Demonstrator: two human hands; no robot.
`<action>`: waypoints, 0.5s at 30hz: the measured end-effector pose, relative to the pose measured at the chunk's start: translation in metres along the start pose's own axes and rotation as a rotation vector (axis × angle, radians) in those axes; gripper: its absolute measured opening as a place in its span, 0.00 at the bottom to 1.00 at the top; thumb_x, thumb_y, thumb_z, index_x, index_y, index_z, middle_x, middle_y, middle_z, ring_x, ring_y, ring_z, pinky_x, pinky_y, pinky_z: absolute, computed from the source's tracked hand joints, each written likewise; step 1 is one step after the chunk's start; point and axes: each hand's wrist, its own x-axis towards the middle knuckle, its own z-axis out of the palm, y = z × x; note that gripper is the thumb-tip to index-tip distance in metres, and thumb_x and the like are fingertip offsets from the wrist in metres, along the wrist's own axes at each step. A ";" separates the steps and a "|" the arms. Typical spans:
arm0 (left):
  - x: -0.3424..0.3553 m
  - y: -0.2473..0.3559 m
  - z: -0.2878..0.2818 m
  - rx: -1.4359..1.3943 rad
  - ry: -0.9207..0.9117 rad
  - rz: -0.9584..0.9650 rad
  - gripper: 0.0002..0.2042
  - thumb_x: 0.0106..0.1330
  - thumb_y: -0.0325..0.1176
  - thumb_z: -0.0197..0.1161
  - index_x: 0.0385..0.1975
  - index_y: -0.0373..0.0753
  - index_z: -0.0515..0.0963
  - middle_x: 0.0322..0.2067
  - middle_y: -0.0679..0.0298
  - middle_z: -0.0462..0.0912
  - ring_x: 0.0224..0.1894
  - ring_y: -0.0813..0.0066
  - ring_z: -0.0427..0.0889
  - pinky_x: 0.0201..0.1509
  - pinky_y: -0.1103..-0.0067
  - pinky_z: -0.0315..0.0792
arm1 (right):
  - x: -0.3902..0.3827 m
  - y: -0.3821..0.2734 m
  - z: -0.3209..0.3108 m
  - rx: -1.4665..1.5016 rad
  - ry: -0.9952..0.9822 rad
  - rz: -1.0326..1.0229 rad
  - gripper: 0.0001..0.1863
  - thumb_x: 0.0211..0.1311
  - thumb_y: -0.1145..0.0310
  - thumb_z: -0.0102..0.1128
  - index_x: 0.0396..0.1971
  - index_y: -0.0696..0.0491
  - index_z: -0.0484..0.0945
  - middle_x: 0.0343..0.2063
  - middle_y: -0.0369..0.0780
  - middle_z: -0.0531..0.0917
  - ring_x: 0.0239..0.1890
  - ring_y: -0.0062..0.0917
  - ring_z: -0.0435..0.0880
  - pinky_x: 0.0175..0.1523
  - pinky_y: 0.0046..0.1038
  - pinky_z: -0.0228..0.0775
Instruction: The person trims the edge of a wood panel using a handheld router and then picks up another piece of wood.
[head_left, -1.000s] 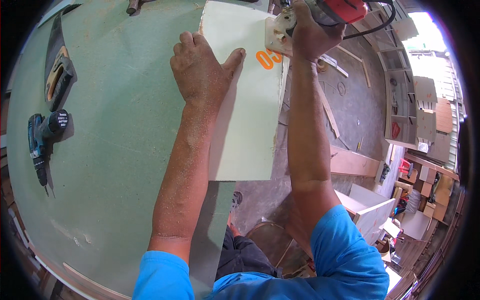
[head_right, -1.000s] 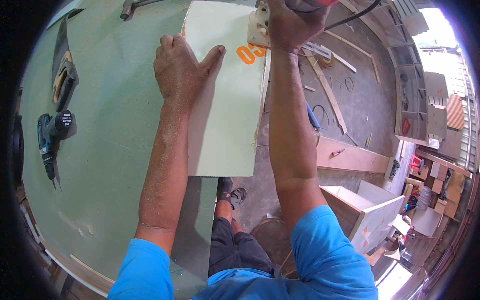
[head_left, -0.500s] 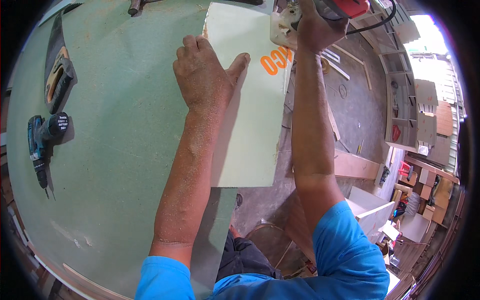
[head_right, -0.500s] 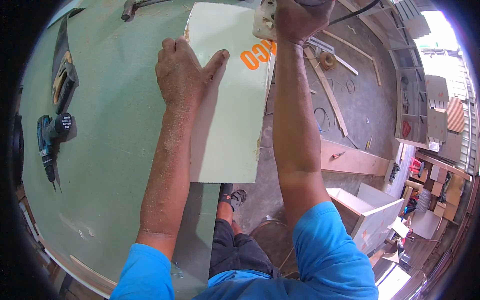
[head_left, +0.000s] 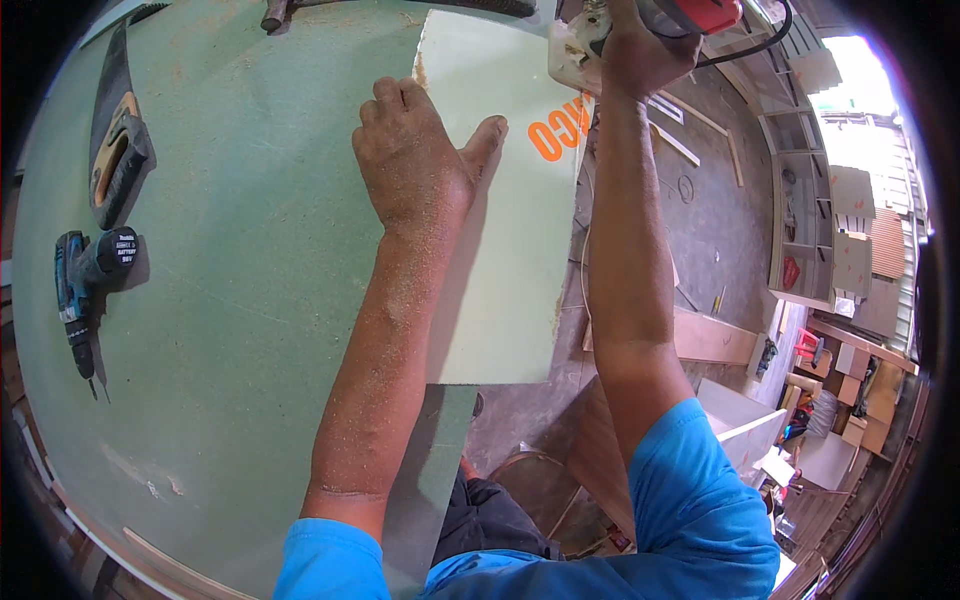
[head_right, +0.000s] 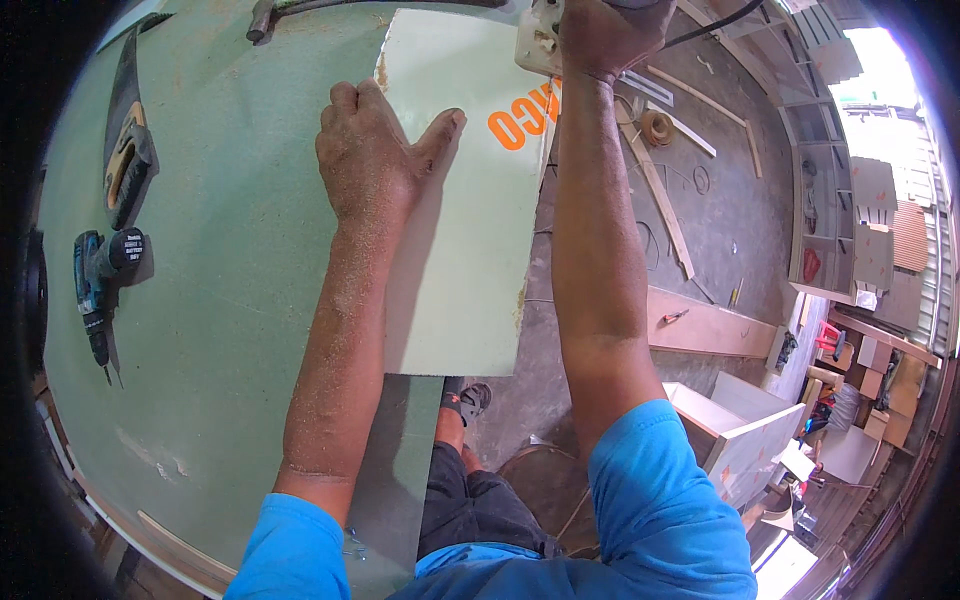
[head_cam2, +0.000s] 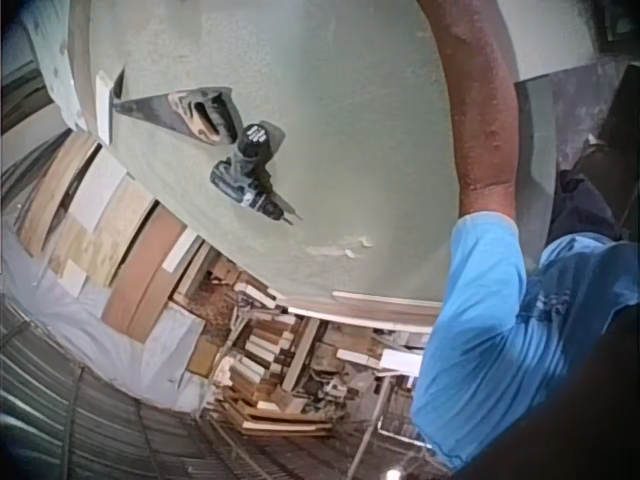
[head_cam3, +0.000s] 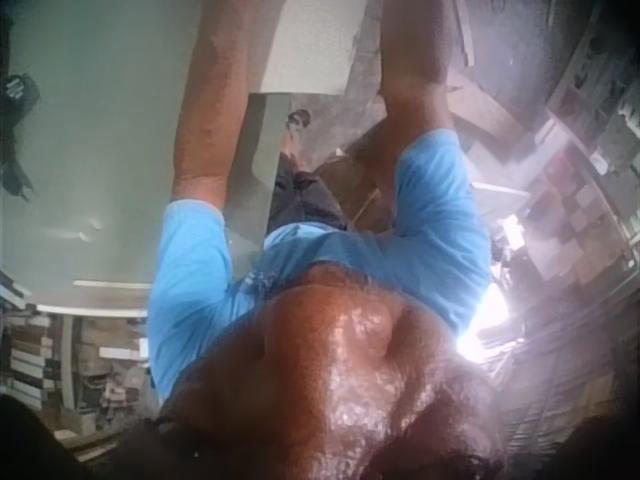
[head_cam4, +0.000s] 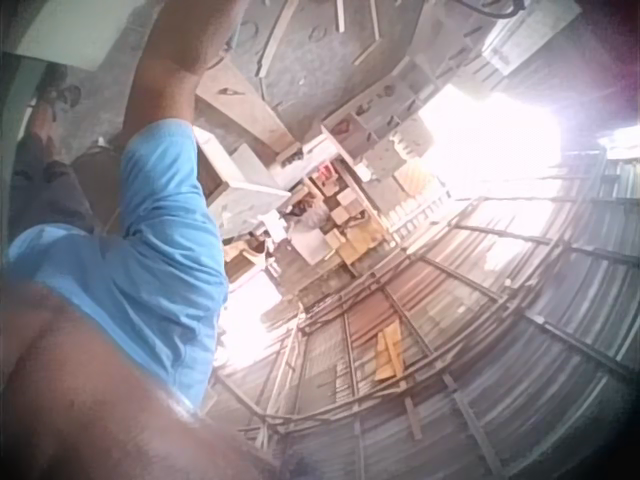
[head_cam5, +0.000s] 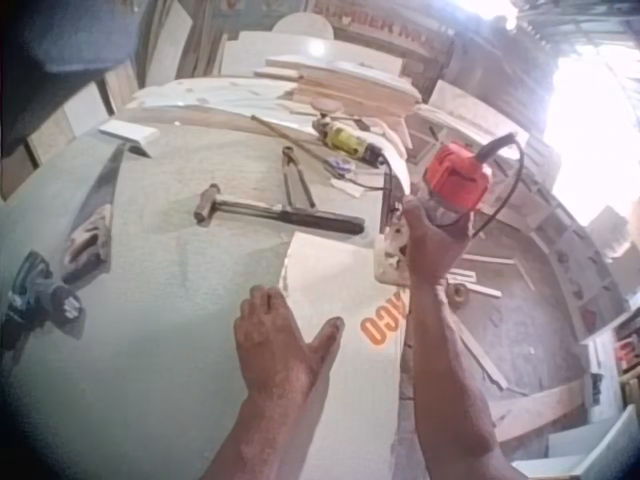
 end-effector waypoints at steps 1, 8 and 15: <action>0.000 0.000 -0.001 -0.012 0.002 0.003 0.37 0.55 0.63 0.72 0.43 0.29 0.75 0.42 0.54 0.74 0.46 0.59 0.78 0.49 0.64 0.76 | 0.000 0.000 -0.001 -0.021 -0.011 -0.019 0.20 0.48 0.70 0.76 0.40 0.56 0.78 0.28 0.31 0.82 0.29 0.16 0.78 0.37 0.23 0.73; 0.000 0.001 -0.001 0.015 0.015 0.008 0.37 0.55 0.63 0.73 0.43 0.29 0.75 0.42 0.54 0.74 0.45 0.61 0.78 0.48 0.65 0.76 | 0.002 0.004 0.003 0.028 0.004 0.061 0.20 0.48 0.70 0.76 0.40 0.55 0.78 0.27 0.31 0.81 0.29 0.14 0.78 0.36 0.21 0.72; -0.001 0.001 -0.001 -0.034 -0.081 -0.038 0.41 0.55 0.63 0.73 0.51 0.27 0.73 0.46 0.55 0.72 0.49 0.63 0.74 0.53 0.68 0.71 | 0.003 0.008 0.006 0.077 -0.002 0.013 0.21 0.49 0.71 0.77 0.43 0.56 0.78 0.29 0.31 0.81 0.29 0.14 0.77 0.36 0.21 0.72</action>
